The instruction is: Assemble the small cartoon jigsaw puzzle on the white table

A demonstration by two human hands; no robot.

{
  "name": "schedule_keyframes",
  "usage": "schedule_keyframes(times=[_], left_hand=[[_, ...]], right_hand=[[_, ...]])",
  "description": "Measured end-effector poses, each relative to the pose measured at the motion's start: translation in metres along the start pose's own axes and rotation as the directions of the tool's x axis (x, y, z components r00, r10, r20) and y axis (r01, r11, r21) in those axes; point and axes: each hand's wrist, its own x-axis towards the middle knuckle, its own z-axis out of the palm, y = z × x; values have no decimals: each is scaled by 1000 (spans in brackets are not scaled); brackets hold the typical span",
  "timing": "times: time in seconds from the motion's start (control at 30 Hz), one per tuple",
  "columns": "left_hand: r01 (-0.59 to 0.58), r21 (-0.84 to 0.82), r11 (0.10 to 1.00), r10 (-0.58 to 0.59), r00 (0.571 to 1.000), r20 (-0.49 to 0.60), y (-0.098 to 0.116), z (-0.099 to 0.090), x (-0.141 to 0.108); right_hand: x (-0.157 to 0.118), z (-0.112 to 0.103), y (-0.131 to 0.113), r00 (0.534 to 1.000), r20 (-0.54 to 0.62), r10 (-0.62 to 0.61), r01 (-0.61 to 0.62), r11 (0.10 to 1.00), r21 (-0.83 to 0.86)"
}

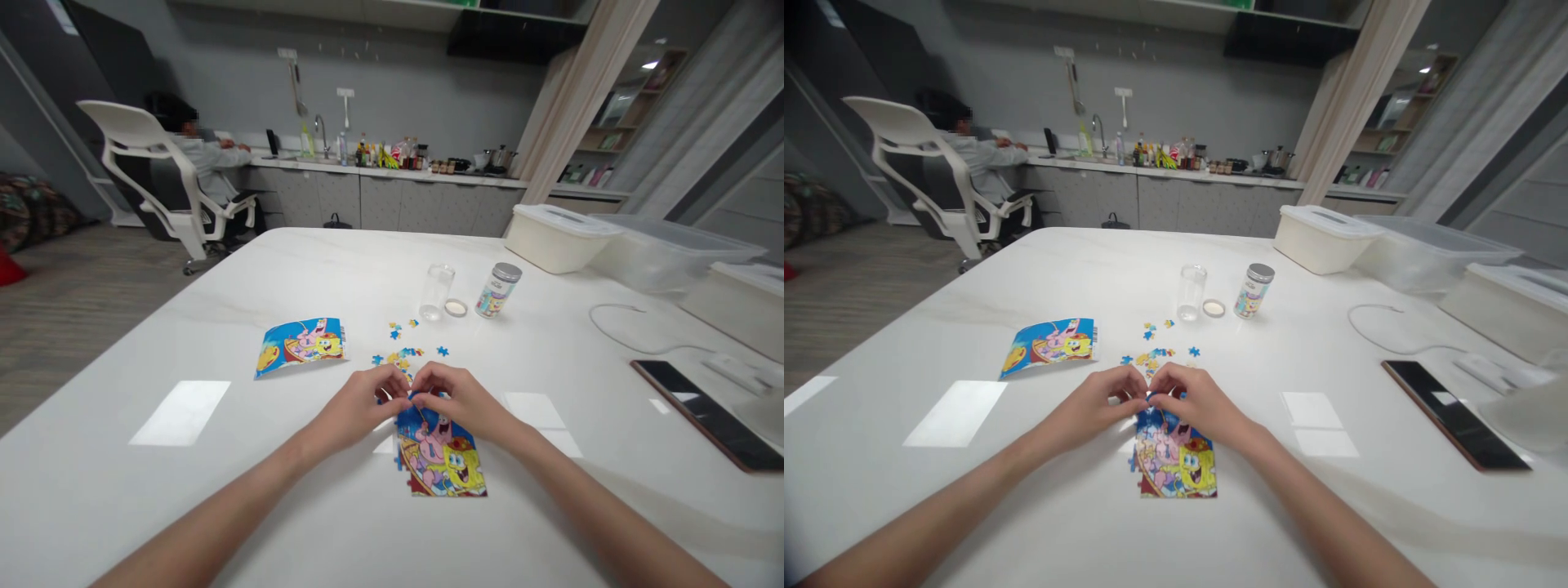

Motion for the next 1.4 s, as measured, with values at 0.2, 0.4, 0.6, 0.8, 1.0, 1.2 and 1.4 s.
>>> schedule_keyframes(times=[0.2,0.4,0.6,0.8,1.0,1.2,1.4], left_hand=[[25,-1,1000,-25,1000,-2,0,-13,1],[97,53,994,-91,991,-99,-5,-47,4],[303,181,936,-317,947,51,-7,-64,0],[283,297,912,-316,947,67,-9,-57,-2],[223,339,914,-262,962,72,-10,-49,-3],[196,402,894,-236,970,52,-5,-43,-3],[203,436,877,-243,969,38,-1,-40,-3]], right_hand=[[-2,-1,2,999,48,15,-18,997,70],[-7,1,8,963,206,-173,243,887,-392],[-9,3,9,942,288,-172,290,847,-445],[-10,1,9,945,289,-155,273,861,-430],[-10,1,4,950,288,-120,241,870,-430],[-9,0,2,951,288,-115,238,868,-436],[-10,0,2,949,293,-120,242,870,-429]])
